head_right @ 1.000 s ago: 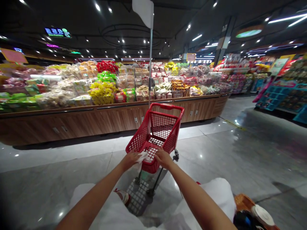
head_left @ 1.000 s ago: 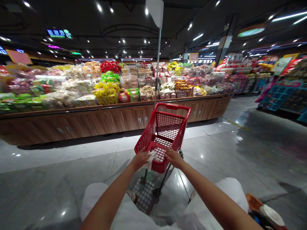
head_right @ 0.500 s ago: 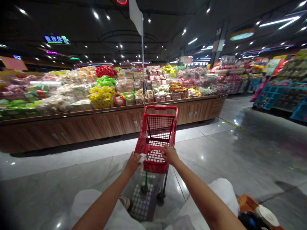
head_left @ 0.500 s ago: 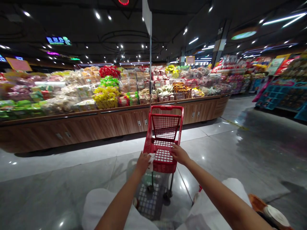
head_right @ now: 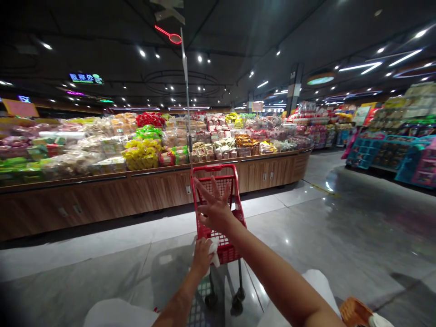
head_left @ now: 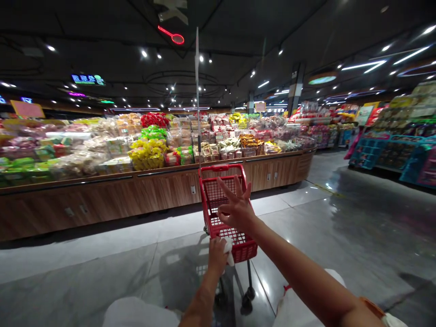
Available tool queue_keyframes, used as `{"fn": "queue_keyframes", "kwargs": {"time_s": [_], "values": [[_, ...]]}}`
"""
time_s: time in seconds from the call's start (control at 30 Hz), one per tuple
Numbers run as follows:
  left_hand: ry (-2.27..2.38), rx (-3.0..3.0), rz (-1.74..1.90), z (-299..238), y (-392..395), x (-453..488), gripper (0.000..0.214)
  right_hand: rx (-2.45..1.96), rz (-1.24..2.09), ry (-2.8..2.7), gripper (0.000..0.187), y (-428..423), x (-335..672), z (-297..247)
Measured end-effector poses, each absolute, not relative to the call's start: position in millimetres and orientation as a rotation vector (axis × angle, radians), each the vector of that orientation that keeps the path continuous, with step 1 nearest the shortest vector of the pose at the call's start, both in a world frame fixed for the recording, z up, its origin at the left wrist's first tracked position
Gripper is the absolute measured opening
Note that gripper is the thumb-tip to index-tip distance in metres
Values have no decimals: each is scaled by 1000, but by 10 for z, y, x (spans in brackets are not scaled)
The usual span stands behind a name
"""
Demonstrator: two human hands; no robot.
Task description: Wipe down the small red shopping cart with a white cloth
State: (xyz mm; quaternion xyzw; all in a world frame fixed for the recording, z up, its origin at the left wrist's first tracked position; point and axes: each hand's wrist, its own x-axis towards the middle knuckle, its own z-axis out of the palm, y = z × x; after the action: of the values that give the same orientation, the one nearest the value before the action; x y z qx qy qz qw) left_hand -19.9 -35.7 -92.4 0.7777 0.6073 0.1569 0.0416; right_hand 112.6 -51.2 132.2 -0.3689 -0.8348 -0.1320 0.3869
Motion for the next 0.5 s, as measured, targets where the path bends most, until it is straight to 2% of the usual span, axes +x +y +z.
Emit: {"fn": "queue_keyframes", "kwargs": {"time_s": [0.1,0.2,0.3,0.33,0.4,0.5], "values": [[1884,2401,420,-920,-350,-271,39,-939,-267,-2166,16,-485,1160,1262],[1861,2433,541,-974,-335,-380,40,-865,-176,-2279,14,-342,1288,1057],[1803,2476,686,-1065,-319,-530,41,-895,41,-2389,46,-156,1527,597],[1781,2480,717,-1092,-315,-588,41,-986,133,-2372,49,-111,1617,388],[1735,2473,769,-1128,-309,-704,39,-1125,240,-2361,45,-68,1773,-66],[1649,2474,841,-1126,-320,-824,34,-1158,232,-2300,36,-102,1878,-667]]}}
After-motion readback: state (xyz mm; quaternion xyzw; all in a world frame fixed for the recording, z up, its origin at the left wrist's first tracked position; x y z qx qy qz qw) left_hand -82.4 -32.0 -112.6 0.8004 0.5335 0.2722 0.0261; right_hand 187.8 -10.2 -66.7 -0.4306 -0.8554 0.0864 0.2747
